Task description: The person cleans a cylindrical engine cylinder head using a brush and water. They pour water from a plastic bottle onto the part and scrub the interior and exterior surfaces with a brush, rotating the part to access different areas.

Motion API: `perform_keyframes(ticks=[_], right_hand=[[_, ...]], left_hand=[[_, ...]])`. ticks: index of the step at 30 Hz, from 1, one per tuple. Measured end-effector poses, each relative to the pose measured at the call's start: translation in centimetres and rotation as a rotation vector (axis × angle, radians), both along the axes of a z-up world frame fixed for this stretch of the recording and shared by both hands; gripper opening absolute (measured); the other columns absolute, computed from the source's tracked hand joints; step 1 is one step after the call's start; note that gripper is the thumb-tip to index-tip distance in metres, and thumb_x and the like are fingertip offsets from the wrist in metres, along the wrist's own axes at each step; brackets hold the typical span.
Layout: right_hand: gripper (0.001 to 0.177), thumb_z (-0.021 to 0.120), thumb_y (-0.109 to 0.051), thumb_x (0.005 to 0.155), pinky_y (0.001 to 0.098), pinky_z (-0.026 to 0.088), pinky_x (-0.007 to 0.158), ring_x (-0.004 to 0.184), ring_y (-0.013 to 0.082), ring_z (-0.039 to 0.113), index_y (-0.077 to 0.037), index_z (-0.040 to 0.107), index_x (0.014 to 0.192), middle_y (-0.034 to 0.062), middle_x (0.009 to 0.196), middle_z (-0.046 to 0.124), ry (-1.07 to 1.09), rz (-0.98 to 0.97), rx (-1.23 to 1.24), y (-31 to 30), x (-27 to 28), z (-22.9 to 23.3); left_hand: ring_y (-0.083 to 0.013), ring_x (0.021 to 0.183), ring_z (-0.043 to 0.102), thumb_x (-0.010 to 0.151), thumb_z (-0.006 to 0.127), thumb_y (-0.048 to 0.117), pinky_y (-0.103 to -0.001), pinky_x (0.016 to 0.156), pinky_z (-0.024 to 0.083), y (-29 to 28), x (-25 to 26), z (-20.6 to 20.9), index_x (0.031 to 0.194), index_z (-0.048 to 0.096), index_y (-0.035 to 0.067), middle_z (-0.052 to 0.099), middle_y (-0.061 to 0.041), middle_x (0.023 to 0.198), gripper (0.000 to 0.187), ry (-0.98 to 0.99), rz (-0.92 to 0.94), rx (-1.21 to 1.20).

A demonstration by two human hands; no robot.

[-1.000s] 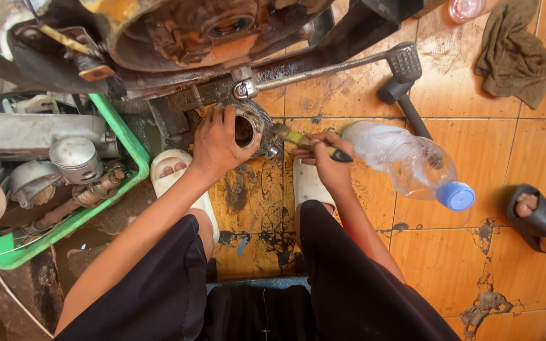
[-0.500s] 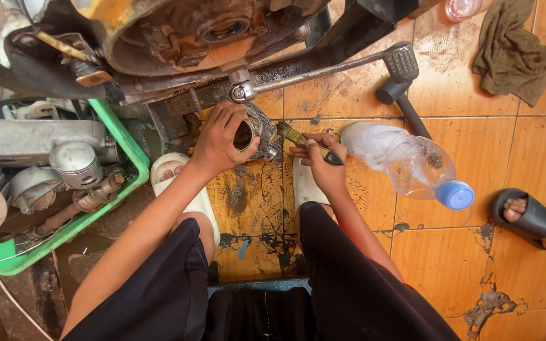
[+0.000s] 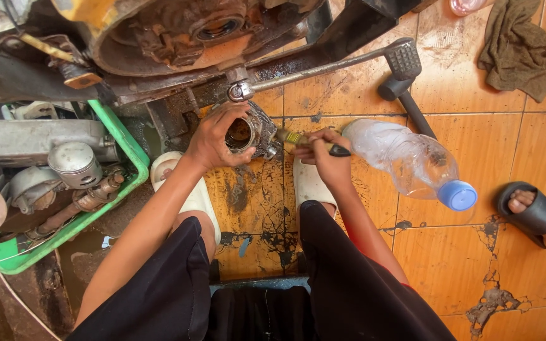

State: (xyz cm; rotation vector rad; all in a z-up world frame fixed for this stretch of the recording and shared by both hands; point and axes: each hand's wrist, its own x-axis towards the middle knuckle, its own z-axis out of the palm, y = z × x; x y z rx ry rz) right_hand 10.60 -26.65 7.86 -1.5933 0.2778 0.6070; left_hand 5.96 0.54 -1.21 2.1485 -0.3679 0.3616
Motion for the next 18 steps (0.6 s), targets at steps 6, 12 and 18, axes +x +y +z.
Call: perform_keyframes(ticks=[6, 12, 18], right_hand=[[0.02, 0.055, -0.001, 0.095, 0.0488, 0.064, 0.07, 0.08, 0.0368, 0.078, 0.006, 0.073, 0.099, 0.0279, 0.083, 0.074, -0.248, 0.257, -0.036, 0.0, -2.6, 0.1], [0.017, 0.059, -0.004, 0.094, 0.0367, 0.062, 0.061, 0.062, 0.027, 0.073, 0.005, 0.073, 0.098, 0.0217, 0.074, 0.071, -0.393, 0.433, -0.037, 0.2, -3.6, 0.4], [0.019, 0.061, -0.008, 0.095, 0.0457, 0.058, 0.068, 0.074, 0.0413, 0.073, 0.003, 0.072, 0.105, 0.0237, 0.081, 0.072, -0.7, 0.675, -0.084, -1.2, -3.5, 1.7]], left_hand=[[-0.0424, 0.116, 0.074, 0.082, 0.09, 0.042, -0.064, 0.108, 0.056, -0.1, 0.0, -0.3, 0.121, 0.069, 0.004, 0.076, -0.018, 0.126, 0.059, -0.077, 0.073, 0.023], [-0.0411, 0.119, 0.073, 0.08, 0.092, 0.038, -0.063, 0.113, 0.053, -0.7, -0.4, -0.4, 0.119, 0.07, 0.006, 0.076, -0.015, 0.126, 0.055, -0.036, 0.143, -0.035], [-0.0389, 0.127, 0.068, 0.09, 0.087, 0.033, -0.061, 0.119, 0.051, -2.4, -1.4, 0.1, 0.128, 0.064, 0.008, 0.071, -0.013, 0.131, 0.05, -0.042, 0.28, -0.041]])
